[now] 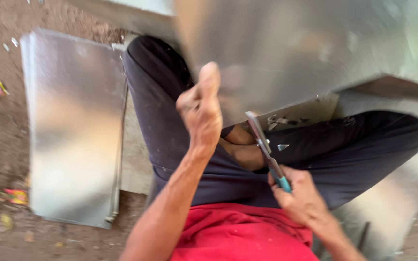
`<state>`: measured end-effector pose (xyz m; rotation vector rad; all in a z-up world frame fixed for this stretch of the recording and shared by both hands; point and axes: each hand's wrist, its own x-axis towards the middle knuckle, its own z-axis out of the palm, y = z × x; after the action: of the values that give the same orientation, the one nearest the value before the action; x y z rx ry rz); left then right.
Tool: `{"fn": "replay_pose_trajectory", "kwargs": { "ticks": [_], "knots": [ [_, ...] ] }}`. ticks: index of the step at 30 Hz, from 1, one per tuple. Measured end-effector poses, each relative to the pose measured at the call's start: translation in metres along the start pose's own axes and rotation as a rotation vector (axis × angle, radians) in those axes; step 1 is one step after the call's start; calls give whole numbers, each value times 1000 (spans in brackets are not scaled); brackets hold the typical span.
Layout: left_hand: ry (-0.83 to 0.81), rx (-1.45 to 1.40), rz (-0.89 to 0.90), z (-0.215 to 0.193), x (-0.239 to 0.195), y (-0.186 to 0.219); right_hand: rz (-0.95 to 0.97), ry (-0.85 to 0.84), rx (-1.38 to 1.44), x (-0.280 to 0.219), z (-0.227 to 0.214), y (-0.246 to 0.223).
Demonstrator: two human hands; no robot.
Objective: The person cuts a metal sheet using tin snips, removing small notched sections from the edges.
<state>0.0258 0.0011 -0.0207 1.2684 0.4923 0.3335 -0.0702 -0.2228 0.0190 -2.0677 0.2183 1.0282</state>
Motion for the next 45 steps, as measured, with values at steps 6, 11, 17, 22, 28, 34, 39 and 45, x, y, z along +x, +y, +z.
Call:
{"fn": "replay_pose_trajectory", "kwargs": {
  "ticks": [6,11,17,22,28,34,39,45],
  "knots": [
    [-287,-233,-330,26,-42,-7,53,-119,462,-21,-23,23],
    [-564,-222,-575,58,-68,-28,8,41,823,-56,22,32],
    [-504,-293,-505,72,-73,-25,-8,131,827,-45,37,28],
    [-492,-278,-470,69,-75,-28,62,136,799,-42,34,20],
    [-528,-152,-505,55,-85,-50,104,164,796,-40,35,21],
    [-477,-116,-520,52,-90,-59,107,307,606,-34,43,34],
    [-506,-53,-531,56,-89,-49,167,404,706,-20,50,25],
    [-487,-61,-592,54,-88,-47,107,335,609,-24,22,13]
  ]
}}
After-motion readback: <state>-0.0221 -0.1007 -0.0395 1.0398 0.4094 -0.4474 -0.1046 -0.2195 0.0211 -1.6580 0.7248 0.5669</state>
